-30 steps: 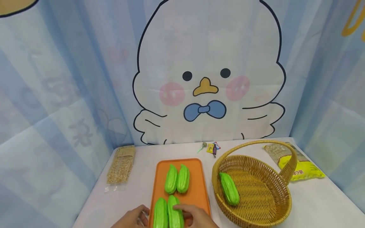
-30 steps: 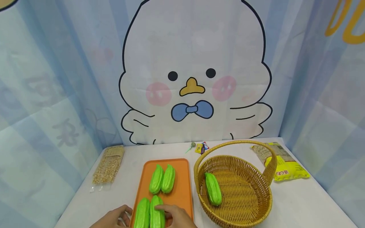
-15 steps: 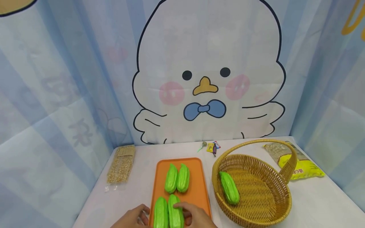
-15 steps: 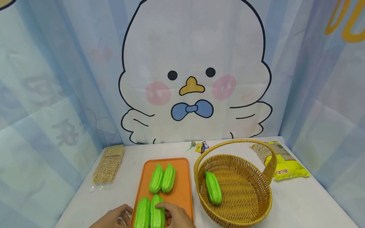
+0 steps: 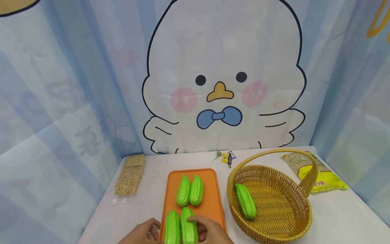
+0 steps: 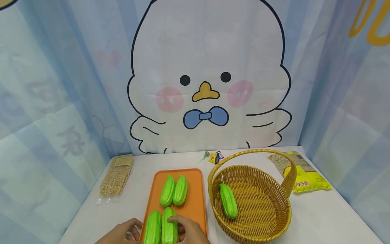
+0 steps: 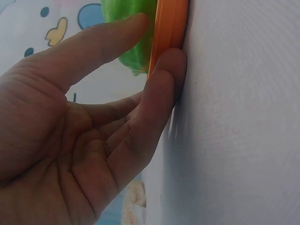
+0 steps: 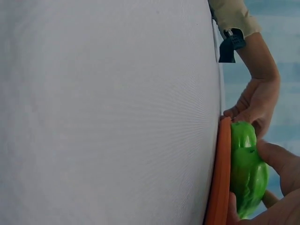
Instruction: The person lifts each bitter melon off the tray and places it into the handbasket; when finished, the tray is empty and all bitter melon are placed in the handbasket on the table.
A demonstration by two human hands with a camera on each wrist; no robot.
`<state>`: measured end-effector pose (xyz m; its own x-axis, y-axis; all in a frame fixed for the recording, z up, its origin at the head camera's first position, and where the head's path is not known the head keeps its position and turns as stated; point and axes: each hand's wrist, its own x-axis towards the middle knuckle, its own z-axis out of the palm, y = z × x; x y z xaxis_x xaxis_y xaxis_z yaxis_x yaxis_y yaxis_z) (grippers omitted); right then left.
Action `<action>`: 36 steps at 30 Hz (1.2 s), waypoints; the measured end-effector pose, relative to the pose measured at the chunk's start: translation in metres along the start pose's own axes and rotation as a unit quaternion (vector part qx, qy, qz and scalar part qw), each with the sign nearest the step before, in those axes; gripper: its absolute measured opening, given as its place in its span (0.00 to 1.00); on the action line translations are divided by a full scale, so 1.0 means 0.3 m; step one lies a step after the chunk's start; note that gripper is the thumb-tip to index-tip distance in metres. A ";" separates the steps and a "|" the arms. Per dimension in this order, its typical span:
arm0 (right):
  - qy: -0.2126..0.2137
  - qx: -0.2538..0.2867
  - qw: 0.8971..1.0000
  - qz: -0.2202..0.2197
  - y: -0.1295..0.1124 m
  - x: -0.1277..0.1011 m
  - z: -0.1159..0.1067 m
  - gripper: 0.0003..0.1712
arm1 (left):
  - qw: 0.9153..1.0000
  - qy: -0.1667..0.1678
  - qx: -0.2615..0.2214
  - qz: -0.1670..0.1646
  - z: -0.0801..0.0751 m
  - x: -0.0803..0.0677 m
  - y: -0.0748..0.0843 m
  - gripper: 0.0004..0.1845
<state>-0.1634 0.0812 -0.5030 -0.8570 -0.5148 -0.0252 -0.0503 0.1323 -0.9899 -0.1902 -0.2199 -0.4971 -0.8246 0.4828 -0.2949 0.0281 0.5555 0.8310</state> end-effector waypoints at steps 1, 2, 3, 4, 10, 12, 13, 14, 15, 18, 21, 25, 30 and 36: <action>0.001 0.005 1.000 -0.001 -0.003 -0.003 -0.001 0.35 | 1.000 0.000 -0.001 0.001 0.000 -0.001 0.001 0.26; 0.003 0.008 1.000 -0.002 -0.007 -0.007 -0.001 0.35 | 1.000 0.001 -0.002 0.001 0.001 -0.001 0.003 0.26; 0.004 0.012 1.000 -0.002 -0.011 -0.011 -0.001 0.35 | 1.000 0.001 -0.004 0.001 0.001 -0.002 0.004 0.26; 0.004 0.021 1.000 -0.001 -0.014 -0.015 -0.001 0.36 | 1.000 0.001 -0.006 0.001 0.002 -0.002 0.004 0.25; 0.000 0.057 0.998 0.007 -0.045 -0.034 -0.007 0.36 | 1.000 0.002 -0.010 -0.007 0.004 -0.001 0.006 0.24; -0.005 0.049 0.999 0.003 -0.055 -0.038 -0.015 0.36 | 1.000 0.002 -0.009 -0.011 0.005 -0.001 0.009 0.24; -0.007 0.038 0.999 -0.002 -0.059 -0.041 -0.020 0.36 | 1.000 0.003 -0.008 -0.013 0.005 0.000 0.010 0.24; -0.008 0.027 1.000 -0.008 -0.063 -0.044 -0.025 0.36 | 1.000 0.003 -0.006 -0.016 0.006 0.000 0.011 0.24; -0.009 0.016 1.000 -0.011 -0.068 -0.048 -0.031 0.36 | 1.000 0.003 -0.004 -0.020 0.007 0.001 0.011 0.24; -0.010 -0.016 1.000 -0.025 -0.088 -0.062 -0.049 0.36 | 1.000 0.005 0.000 -0.031 0.008 0.005 0.011 0.24; -0.011 -0.035 0.999 -0.037 -0.110 -0.081 -0.065 0.35 | 0.999 0.004 0.002 -0.036 0.007 0.009 0.009 0.24; -0.017 -0.042 0.997 -0.056 -0.139 -0.109 -0.084 0.35 | 0.999 -0.004 0.008 -0.038 0.001 0.012 0.000 0.27; -0.021 0.004 0.997 -0.068 -0.179 -0.150 -0.107 0.35 | 0.999 -0.017 0.001 -0.033 -0.006 0.013 -0.005 0.28; -0.011 0.022 0.997 -0.068 -0.216 -0.211 -0.154 0.36 | 0.999 -0.010 -0.003 -0.037 -0.004 0.040 -0.057 0.28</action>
<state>-0.1294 0.1443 -0.4308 -0.8327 -0.5433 0.1073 -0.1430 0.0238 -0.9894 -0.2014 -0.2245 -0.5143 -0.8124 0.4544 -0.3653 -0.0358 0.5864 0.8092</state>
